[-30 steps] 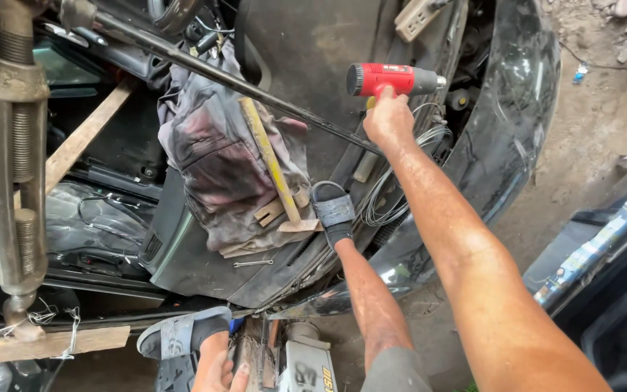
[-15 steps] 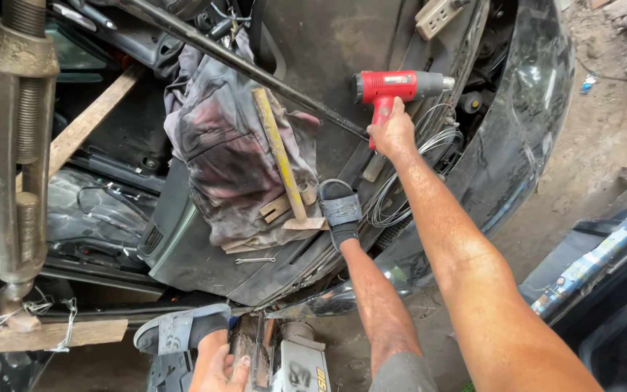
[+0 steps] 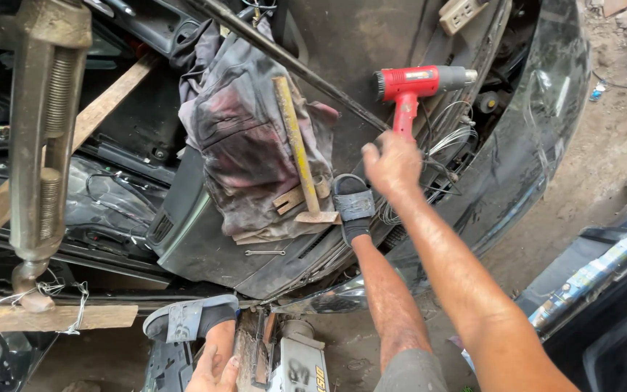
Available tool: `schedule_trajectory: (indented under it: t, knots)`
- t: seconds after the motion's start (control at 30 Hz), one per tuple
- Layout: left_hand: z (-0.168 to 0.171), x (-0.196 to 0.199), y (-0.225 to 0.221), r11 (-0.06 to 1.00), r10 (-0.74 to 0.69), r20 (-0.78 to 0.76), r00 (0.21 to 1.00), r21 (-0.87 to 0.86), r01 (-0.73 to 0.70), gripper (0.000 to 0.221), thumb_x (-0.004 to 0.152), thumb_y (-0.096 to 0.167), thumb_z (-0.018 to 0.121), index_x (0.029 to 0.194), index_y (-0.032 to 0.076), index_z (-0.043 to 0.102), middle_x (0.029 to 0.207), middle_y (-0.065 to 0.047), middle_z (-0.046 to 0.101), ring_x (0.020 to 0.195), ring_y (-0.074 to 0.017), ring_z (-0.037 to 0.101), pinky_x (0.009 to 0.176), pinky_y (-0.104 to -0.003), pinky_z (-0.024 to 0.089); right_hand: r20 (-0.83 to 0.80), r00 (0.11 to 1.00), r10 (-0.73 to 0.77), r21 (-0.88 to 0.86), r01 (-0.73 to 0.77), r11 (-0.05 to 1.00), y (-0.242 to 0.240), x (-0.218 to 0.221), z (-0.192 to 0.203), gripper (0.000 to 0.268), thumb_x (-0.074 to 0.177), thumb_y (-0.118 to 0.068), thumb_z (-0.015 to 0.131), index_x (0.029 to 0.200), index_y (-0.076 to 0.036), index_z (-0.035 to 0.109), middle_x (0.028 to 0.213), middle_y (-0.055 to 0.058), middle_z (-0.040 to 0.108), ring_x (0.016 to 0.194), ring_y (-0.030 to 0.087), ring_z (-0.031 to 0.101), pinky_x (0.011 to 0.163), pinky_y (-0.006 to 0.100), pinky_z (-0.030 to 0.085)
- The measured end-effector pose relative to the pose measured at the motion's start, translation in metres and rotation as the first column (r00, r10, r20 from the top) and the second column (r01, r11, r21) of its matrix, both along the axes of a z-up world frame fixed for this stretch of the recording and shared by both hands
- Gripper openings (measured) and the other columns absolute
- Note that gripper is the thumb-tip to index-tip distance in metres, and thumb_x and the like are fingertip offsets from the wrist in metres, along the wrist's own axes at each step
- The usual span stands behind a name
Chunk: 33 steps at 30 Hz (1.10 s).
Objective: The person uses a red heat gun to heat the windshield seal of a damaged car, then works wooden wedges along the glass edge and taps them with a hammer. They tighten a turnbuckle-style pull rig across the windshield frame and resume heating the seal around the glass.
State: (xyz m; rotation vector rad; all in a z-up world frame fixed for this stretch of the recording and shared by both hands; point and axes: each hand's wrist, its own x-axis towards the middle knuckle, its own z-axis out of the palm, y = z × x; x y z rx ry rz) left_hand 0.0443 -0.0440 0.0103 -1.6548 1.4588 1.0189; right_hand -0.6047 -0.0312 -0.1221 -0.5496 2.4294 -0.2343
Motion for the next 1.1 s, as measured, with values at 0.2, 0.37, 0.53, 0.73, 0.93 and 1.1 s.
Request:
schedule_trajectory:
  t: [0.2,0.37,0.53,0.73,0.93,1.1]
  knots:
    - [0.042,-0.104,-0.036,0.981,0.192,0.201,0.961,-0.075,-0.18,0.078,0.077,0.038,0.085,0.145,0.01,0.057,0.125,-0.015,0.075,0.119,-0.0268,0.073,0.108,-0.037,0.053,0.547,0.837,0.017,0.293,-0.21,0.933,0.007,0.154,-0.12,0.055,0.086,-0.053,0.066,0.112,-0.005,0.072,0.119,0.024,0.069,0.116,0.042,0.064,0.098,0.051,0.051]
    - [0.074,-0.173,-0.082,0.956,0.291,0.17,0.942,-0.021,-0.291,0.071,0.084,0.033,0.077,0.145,0.007,0.051,0.132,-0.017,0.07,0.127,-0.0257,0.067,0.109,-0.037,0.049,0.408,0.898,-0.165,0.34,0.019,0.94,0.001,0.198,-0.14,0.063,0.082,-0.049,0.071,0.12,0.001,0.063,0.111,0.028,0.07,0.109,0.044,0.066,0.094,0.052,0.052]
    - [0.109,-0.221,-0.114,0.924,0.356,0.031,0.934,0.133,-0.357,0.065,0.091,0.033,0.066,0.146,0.007,0.045,0.137,-0.014,0.066,0.126,-0.0238,0.067,0.106,-0.036,0.049,0.361,0.932,-0.01,0.189,-0.063,0.98,0.018,0.195,-0.085,0.054,0.084,-0.045,0.068,0.113,0.0,0.068,0.108,0.028,0.073,0.108,0.044,0.068,0.096,0.05,0.054]
    - [0.195,-0.268,-0.127,0.894,-0.388,-0.687,0.614,-0.442,0.07,0.042,0.103,0.028,0.055,0.139,0.006,0.061,0.13,-0.018,0.066,0.122,-0.0245,0.067,0.105,-0.035,0.051,0.516,0.841,-0.162,0.133,0.108,0.985,0.01,0.171,0.064,0.04,0.08,-0.03,0.07,0.106,0.0,0.068,0.09,0.023,0.076,0.085,0.037,0.074,0.079,0.046,0.057]
    - [0.076,-0.324,-0.054,0.704,0.71,-0.346,0.613,0.319,-0.634,0.064,0.093,0.048,0.072,0.133,-0.001,0.061,0.096,-0.011,0.07,0.08,-0.0158,0.061,0.065,-0.032,0.05,0.648,0.761,0.023,0.051,-0.074,0.996,-0.019,0.139,0.189,0.035,0.081,-0.028,0.072,0.102,0.0,0.07,0.085,0.016,0.076,0.076,0.025,0.074,0.072,0.039,0.058]
    - [0.056,-0.373,-0.073,0.447,0.841,-0.508,0.186,0.459,-0.768,0.037,0.097,0.035,0.071,0.113,0.002,0.069,0.089,-0.003,0.07,0.075,-0.0125,0.064,0.063,-0.031,0.053,0.651,0.719,0.241,-0.048,-0.278,0.959,-0.085,0.137,0.267,0.045,0.085,-0.039,0.066,0.116,-0.006,0.069,0.096,0.02,0.077,0.091,0.033,0.075,0.08,0.043,0.058]
